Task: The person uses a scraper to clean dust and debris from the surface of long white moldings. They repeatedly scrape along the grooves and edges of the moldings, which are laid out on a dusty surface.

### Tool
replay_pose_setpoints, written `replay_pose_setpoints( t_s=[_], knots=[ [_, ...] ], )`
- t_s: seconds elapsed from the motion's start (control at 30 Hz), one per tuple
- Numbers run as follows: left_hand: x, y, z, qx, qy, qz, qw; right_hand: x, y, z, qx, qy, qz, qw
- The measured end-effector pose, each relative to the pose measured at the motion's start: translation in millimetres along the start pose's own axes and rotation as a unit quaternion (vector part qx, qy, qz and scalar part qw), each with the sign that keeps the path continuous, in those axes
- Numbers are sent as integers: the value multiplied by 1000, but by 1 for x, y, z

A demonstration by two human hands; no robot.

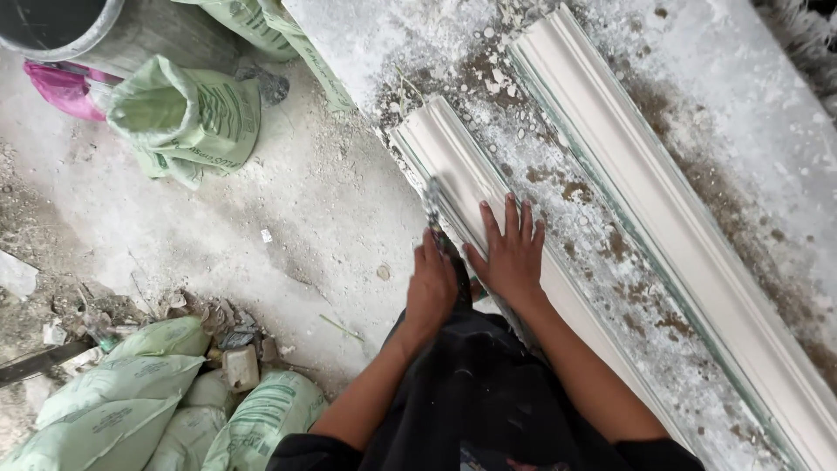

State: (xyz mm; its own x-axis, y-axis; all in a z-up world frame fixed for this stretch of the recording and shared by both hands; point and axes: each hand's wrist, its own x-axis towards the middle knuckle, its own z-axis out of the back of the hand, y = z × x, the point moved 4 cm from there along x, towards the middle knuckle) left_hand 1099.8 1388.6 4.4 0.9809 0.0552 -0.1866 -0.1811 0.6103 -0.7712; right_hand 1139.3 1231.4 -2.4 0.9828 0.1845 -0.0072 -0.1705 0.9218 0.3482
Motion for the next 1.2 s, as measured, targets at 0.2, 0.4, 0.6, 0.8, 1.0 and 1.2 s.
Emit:
replay_pose_setpoints(
  t_s=[0.2,0.4,0.6,0.8,1.0,1.2],
  knots=[
    [47,-5,30,54,-53,-14,997,-3,0,0,-5,0,7,1000],
    [-4,4,-4,34,-101,-153,982,2,-2,-2,-11,0,-3,1000],
    [73,12,43,13,-77,-27,997,2,-2,-3,-17,2,-3,1000],
    [8,8,0,-20,-46,-63,997,2,-4,-6,-23,-3,-7,1000],
    [91,27,38,-4,-74,-30,997,3,-2,-6,-23,3,-9,1000],
    [25,41,-28,-21,-68,-121,990,1,-7,-11,-24,13,-15,1000]
  ],
)
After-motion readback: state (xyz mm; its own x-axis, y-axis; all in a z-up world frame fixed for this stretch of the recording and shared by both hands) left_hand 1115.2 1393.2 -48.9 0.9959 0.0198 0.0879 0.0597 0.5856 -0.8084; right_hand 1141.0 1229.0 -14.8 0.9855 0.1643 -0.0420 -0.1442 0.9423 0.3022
